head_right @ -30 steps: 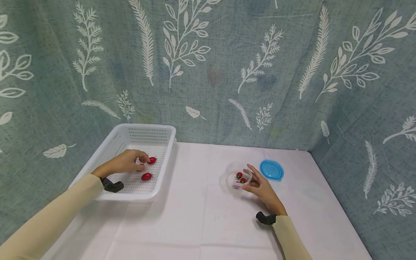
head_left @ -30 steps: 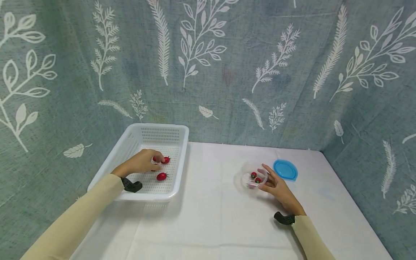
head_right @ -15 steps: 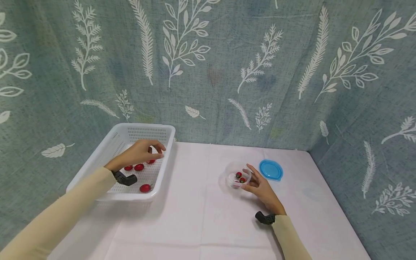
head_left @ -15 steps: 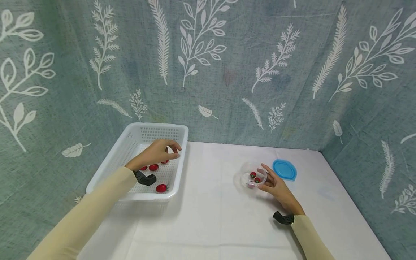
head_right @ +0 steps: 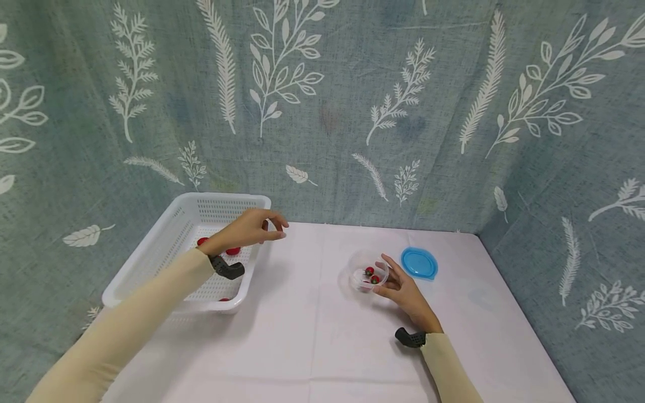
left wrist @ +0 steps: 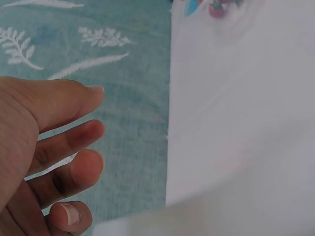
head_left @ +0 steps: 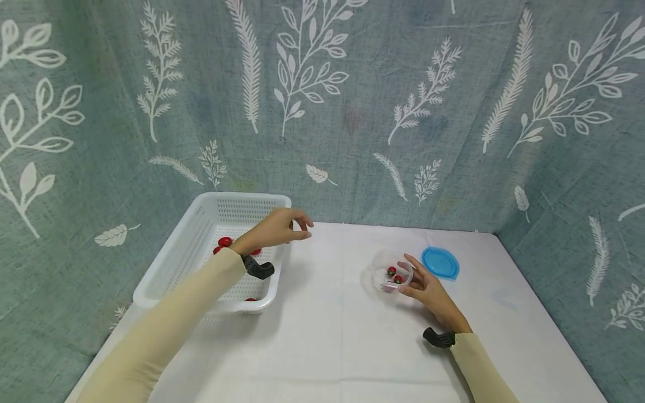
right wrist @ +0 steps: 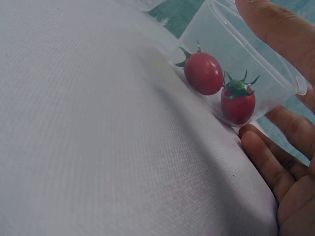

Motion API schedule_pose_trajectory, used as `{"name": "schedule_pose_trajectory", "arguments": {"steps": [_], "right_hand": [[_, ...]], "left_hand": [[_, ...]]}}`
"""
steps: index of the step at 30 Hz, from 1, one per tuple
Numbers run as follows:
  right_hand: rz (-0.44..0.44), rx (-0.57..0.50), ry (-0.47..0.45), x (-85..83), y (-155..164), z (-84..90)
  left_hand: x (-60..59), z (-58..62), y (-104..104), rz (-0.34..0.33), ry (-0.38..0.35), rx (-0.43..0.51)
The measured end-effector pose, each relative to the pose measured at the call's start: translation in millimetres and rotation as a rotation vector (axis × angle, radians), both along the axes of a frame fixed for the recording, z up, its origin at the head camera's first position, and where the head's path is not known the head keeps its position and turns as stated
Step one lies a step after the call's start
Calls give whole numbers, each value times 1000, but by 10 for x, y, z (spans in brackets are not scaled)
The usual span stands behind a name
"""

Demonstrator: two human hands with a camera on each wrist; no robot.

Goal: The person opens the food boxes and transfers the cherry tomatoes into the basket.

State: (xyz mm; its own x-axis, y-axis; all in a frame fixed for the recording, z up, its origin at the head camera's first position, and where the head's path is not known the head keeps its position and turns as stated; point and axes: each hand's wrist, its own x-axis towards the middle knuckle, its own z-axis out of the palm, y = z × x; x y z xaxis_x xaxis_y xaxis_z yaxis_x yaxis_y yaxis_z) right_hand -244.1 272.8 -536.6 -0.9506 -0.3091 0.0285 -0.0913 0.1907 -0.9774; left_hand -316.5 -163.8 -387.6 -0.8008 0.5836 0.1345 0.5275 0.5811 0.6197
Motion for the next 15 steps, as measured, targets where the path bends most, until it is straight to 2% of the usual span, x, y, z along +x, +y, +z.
{"name": "schedule_pose_trajectory", "arguments": {"steps": [6, 15], "right_hand": [[-3, 2, -5, 5, 9, 7], [11, -3, 3, -8, 20, -14]], "left_hand": [[-64, 1, 312, -53, -37, 31], [-110, -115, 697, -147, -61, 53]]}}
